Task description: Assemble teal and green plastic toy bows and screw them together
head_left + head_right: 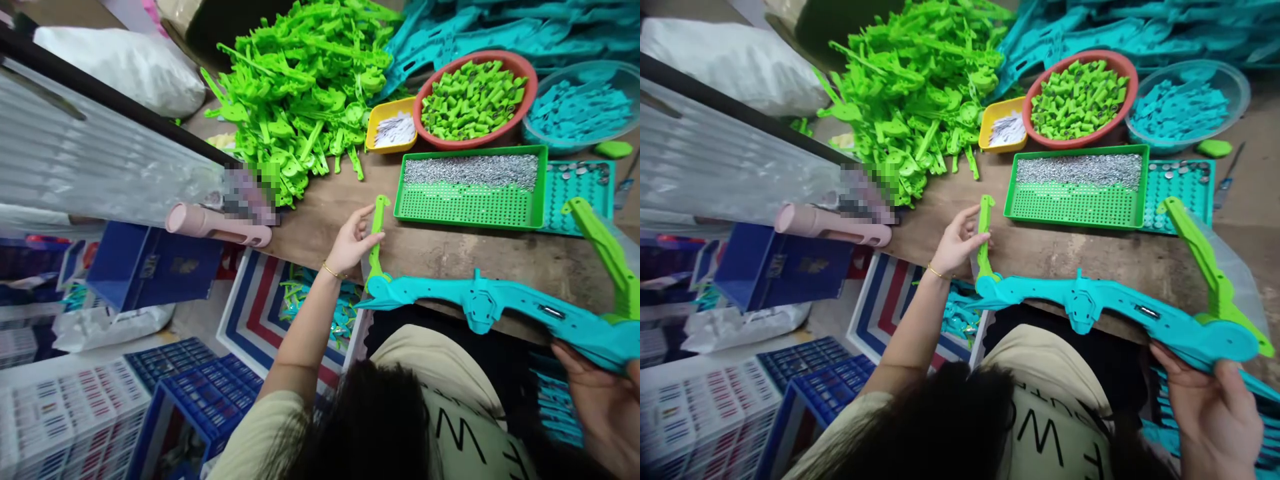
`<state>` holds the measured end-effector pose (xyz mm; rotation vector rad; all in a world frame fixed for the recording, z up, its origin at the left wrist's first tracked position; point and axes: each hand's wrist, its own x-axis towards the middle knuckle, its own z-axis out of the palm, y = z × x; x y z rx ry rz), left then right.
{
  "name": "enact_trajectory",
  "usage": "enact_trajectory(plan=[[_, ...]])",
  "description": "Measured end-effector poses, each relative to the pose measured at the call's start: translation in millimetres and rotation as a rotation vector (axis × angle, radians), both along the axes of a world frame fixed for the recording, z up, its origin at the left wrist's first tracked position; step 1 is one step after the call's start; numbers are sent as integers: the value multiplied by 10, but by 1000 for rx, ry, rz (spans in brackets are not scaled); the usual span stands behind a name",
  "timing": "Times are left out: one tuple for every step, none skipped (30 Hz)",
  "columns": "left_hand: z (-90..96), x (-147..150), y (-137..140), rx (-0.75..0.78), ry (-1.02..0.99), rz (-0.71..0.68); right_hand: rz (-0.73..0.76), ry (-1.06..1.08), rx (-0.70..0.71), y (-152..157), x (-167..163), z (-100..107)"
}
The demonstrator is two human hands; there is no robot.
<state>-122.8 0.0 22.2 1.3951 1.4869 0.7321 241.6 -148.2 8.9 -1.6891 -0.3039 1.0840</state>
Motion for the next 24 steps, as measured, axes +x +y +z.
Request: enact_trajectory(plan=[[2,36,-7,-32,-34,-45,5,-1,3,5,-6,4],[-1,76,-15,-72,-74,-95,8,-1,6,9,-12,7],[-9,118,-22,-111,-116,-148,10,-1,8,13,-18,8],[-20,161,-29,-142,-157,-203,8,-4,8,17,-23,8],[-33,201,-33,-158,-193,-252,9,-7,6,19,-28,8],[-46,239,-34,-162,-219,-294,11,-13,3,21,-33,8],[-59,274,-32,-160,-235,-329,14,-18,-1,22,-38,8],[-70,304,-29,-157,-241,-356,15,-22,-3,21,-43,9],[-80,331,-24,-162,-238,-381,15,-25,-4,21,-47,10],[-87,352,-19,-172,-228,-403,10,-29,-4,19,-51,12],[-92,368,-14,-179,-215,-423,3,-34,-1,17,-55,14],[-96,375,-12,-178,-201,-436,-3,-39,3,15,-56,17],[-97,372,-12,-169,-188,-436,-2,-42,6,12,-55,19],[-98,356,-14,-156,-181,-420,2,-43,8,10,-51,18],[-98,327,-19,-140,-182,-378,7,-45,12,8,-42,14],[-100,283,-26,-126,-194,-311,11,-45,17,7,-28,5],[-104,227,-36,-113,-221,-221,2,-36,25,7,-9,-9],[-113,160,-46,-98,-263,-113,-20,-13,34,8,11,-28],[-126,88,-58,-78,-312,4,-51,24,42,11,32,-50],[-146,16,-70,-56,-364,123,-85,66,52,15,49,-72],[-172,-51,-82,-36,-415,236,-121,106,61,20,61,-91],[-203,-108,-93,-19,-460,339,-152,136,66,27,63,-104],[-238,-153,-103,-7,-496,433,-175,147,66,36,57,-108],[-274,-183,-110,0,-526,514,-186,140,62,45,42,-104]])
